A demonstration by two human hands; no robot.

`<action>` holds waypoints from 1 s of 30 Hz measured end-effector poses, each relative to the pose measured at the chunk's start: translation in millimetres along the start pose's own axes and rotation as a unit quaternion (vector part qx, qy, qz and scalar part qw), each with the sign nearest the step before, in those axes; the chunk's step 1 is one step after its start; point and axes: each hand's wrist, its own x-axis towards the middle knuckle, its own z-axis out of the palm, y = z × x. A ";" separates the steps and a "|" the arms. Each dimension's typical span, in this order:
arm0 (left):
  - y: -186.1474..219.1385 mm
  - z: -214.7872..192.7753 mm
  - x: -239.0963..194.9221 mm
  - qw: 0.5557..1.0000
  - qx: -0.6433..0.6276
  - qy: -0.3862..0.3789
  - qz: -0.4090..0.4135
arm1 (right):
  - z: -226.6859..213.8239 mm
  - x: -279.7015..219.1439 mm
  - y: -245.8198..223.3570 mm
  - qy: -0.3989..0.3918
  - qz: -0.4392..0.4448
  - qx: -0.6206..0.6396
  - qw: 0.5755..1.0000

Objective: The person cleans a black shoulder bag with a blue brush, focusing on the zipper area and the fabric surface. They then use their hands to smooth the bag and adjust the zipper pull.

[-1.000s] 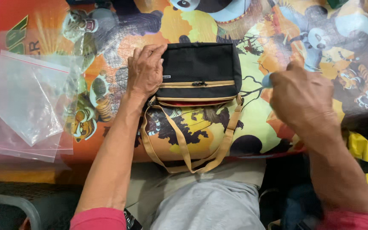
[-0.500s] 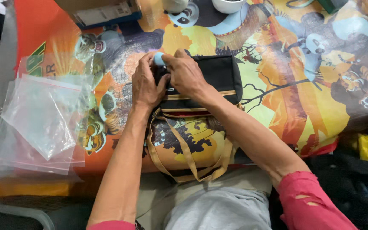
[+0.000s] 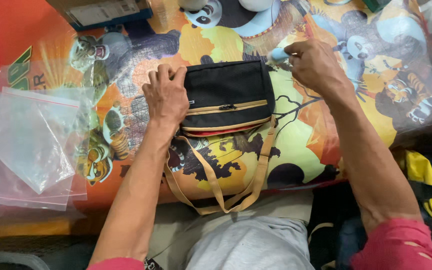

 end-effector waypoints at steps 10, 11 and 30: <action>116.0 27.5 14.3 0.977 -0.089 -0.169 0.098 | -14.3 -21.1 -10.9 -0.097 0.113 0.177 0.973; 114.5 31.0 12.4 0.978 -0.094 -0.158 0.096 | -28.5 -24.5 -1.2 -0.186 0.054 0.090 0.977; 140.3 68.4 57.3 0.978 -0.195 0.033 0.060 | 52.4 -29.3 64.9 0.028 0.021 0.167 0.985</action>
